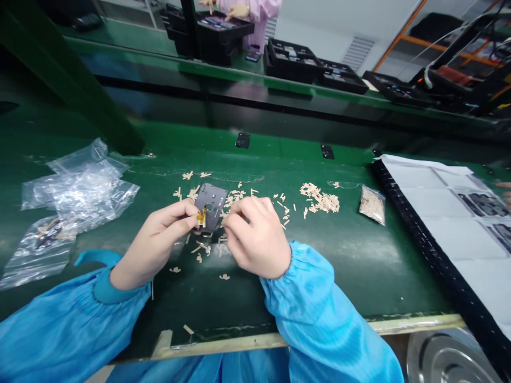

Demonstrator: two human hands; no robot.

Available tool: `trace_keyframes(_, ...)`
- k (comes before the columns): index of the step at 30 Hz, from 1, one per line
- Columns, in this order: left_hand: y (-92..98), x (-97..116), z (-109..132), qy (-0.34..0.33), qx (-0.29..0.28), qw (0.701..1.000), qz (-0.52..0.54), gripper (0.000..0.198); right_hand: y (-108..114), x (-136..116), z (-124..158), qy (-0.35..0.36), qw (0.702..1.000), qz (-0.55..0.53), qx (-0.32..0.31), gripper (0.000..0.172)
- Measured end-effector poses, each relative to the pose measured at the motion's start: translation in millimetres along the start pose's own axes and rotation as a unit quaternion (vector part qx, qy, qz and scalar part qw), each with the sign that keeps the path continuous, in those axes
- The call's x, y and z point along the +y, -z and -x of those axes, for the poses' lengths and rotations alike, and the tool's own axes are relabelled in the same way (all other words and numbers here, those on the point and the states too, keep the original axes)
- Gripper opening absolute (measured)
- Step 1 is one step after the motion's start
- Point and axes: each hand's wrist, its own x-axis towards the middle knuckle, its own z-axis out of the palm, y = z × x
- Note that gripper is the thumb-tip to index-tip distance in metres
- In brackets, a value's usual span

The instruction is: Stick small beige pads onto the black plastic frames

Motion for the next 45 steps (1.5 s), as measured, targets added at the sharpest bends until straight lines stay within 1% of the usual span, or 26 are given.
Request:
trace_keyframes(3, -1.3, -0.6, 1.6, 0.015, -0.024, 0.998, 0.055, 0.018, -4.1, -2.9, 2.1, 0.028, 0.999, -0.008, 0.029, 0.023)
trace_keyframes(4, -1.6, 0.0, 2.7, 0.019, -0.039, 0.997, 0.068, 0.018, -5.4, -4.8, 1.7, 0.030, 0.998, -0.006, 0.046, 0.023)
trace_keyframes(8, -2.3, 4.0, 6.9, 0.017, -0.092, 0.991, 0.097, 0.019, -9.0, -13.7, -3.7, 0.040, 0.993, 0.025, 0.111, 0.016)
trace_keyframes(11, -3.4, 5.1, 7.9, 0.006, -0.102, 0.989, 0.103, 0.019, -10.2, -17.0, -6.9, 0.064, 0.987, 0.031, 0.143, 0.014)
trace_keyframes(13, -4.6, 5.0, 7.6, 0.010, -0.102, 0.989, 0.105, 0.019, -10.4, -16.7, -6.9, 0.066, 0.986, 0.029, 0.151, 0.013)
trace_keyframes(15, -5.6, 5.2, 7.5, 0.008, -0.089, 0.992, 0.093, 0.018, -10.1, -15.4, -5.5, 0.048, 0.987, 0.023, 0.151, 0.013)
trace_keyframes(17, -5.8, 6.3, 7.9, 0.000, -0.056, 0.996, 0.066, 0.017, -9.1, -14.4, -3.5, 0.002, 0.989, 0.000, 0.149, 0.013)
trace_keyframes(19, -5.1, 8.1, 8.7, -0.008, -0.010, 0.999, 0.034, 0.015, -7.6, -14.6, -1.9, -0.050, 0.988, -0.046, 0.140, 0.013)
trace_keyframes(21, -4.3, 9.8, 9.5, -0.012, 0.017, 1.000, 0.013, 0.014, -6.5, -15.7, -0.9, -0.079, 0.984, -0.087, 0.131, 0.012)
trace_keyframes(23, -3.9, 11.0, 10.0, -0.020, 0.013, 1.000, 0.002, 0.015, -6.7, -17.3, -1.0, -0.065, 0.985, -0.089, 0.130, 0.016)
trace_keyframes(25, -4.3, 11.6, 10.1, -0.034, -0.004, 0.999, 0.001, 0.016, -8.2, -18.8, -2.1, -0.020, 0.989, -0.056, 0.135, 0.021)
trace_keyframes(28, -5.6, 11.8, 9.7, -0.052, -0.026, 0.998, 0.007, 0.018, -11.0, -20.2, -4.3, 0.031, 0.990, -0.008, 0.136, 0.018)
trace_keyframes(32, -5.4, 12.6, 9.5, -0.058, -0.037, 0.998, -0.001, 0.019, -11.0, -20.3, -4.4, 0.044, 0.989, 0.002, 0.141, 0.015)
trace_keyframes(34, -4.4, 12.8, 9.8, -0.058, -0.024, 0.998, -0.011, 0.019, -9.1, -19.9, -3.5, 0.025, 0.988, -0.022, 0.149, 0.016)
trace_keyframes(35, -3.9, 12.5, 10.0, -0.057, -0.007, 0.998, -0.019, 0.018, -8.0, -19.6, -3.1, 0.002, 0.987, -0.043, 0.153, 0.017)
trace_keyframes(37, -3.6, 11.4, 10.6, -0.060, 0.040, 0.996, -0.045, 0.017, -6.3, -19.4, -2.9, -0.067, 0.980, -0.110, 0.152, 0.016)
trace_keyframes(38, -3.9, 10.7, 11.1, -0.069, 0.065, 0.994, -0.063, 0.015, -5.9, -19.5, -3.1, -0.108, 0.971, -0.153, 0.146, 0.014)
trace_keyframes(40, -5.4, 9.3, 12.4, -0.104, 0.105, 0.983, -0.105, 0.012, -6.5, -20.4, -3.6, -0.182, 0.945, -0.238, 0.129, 0.010)
trace_keyframes(42, -8.1, 8.8, 14.4, -0.152, 0.126, 0.970, -0.142, 0.011, -8.5, -22.2, -3.7, -0.231, 0.919, -0.294, 0.122, 0.008)
trace_keyframes(43, -9.6, 9.0, 15.5, -0.174, 0.133, 0.963, -0.160, 0.011, -9.6, -23.4, -3.6, -0.244, 0.913, -0.305, 0.122, 0.008)
trace_keyframes(45, -12.7, 9.9, 17.7, -0.209, 0.143, 0.949, -0.189, 0.012, -11.3, -26.2, -3.2, -0.252, 0.911, -0.298, 0.130, 0.009)
